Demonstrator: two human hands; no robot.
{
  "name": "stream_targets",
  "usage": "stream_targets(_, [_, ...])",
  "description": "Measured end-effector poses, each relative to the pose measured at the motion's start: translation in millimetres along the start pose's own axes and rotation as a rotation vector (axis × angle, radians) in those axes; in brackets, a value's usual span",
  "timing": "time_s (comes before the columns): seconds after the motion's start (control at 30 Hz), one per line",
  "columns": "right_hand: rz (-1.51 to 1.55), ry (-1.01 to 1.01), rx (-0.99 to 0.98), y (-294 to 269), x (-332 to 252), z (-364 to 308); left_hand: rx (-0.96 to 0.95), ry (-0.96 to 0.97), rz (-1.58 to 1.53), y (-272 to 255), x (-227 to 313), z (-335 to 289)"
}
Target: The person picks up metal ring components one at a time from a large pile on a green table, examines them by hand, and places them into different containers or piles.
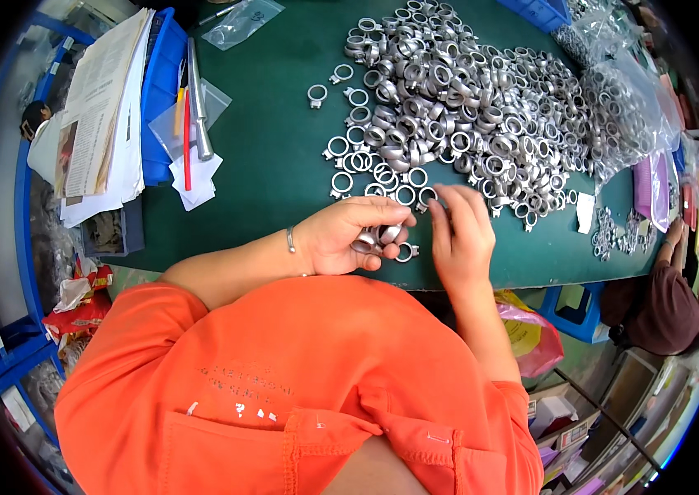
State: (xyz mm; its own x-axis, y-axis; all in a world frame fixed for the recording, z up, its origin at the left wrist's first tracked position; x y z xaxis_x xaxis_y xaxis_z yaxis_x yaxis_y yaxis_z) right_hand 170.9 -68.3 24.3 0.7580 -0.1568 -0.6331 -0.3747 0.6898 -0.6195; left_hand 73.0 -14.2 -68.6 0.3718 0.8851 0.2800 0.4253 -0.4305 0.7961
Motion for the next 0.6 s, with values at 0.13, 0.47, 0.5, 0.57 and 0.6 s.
stream_targets(0.13, [-0.106,0.189,-0.266,19,28,-2,0.038,0.136,0.099,2,13,-5])
stream_targets(0.47, [0.610,0.458,-0.165,14,33,-17,0.140,0.126,0.295,8,17,-8])
stream_targets(0.5, [0.519,0.236,-0.129,5,17,-8,0.141,0.126,0.295,7,17,-7])
stream_targets(0.57, [0.368,-0.081,-0.093,-8,-12,-1,0.095,0.175,0.274,9,20,-6])
stream_targets(0.6, [0.368,-0.080,-0.092,-9,-13,0,0.096,0.175,0.274,10,20,-7])
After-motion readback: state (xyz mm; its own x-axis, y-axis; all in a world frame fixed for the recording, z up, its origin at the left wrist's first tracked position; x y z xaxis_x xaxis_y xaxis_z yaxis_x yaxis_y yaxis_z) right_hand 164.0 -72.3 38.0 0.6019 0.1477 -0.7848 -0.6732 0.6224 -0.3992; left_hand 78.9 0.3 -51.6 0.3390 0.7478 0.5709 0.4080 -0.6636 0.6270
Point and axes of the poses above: each hand's wrist, its own z-axis towards the middle knuckle, its own y-axis out of the palm, x = y × z, the point moved 9 cm from there along z, towards the middle knuckle
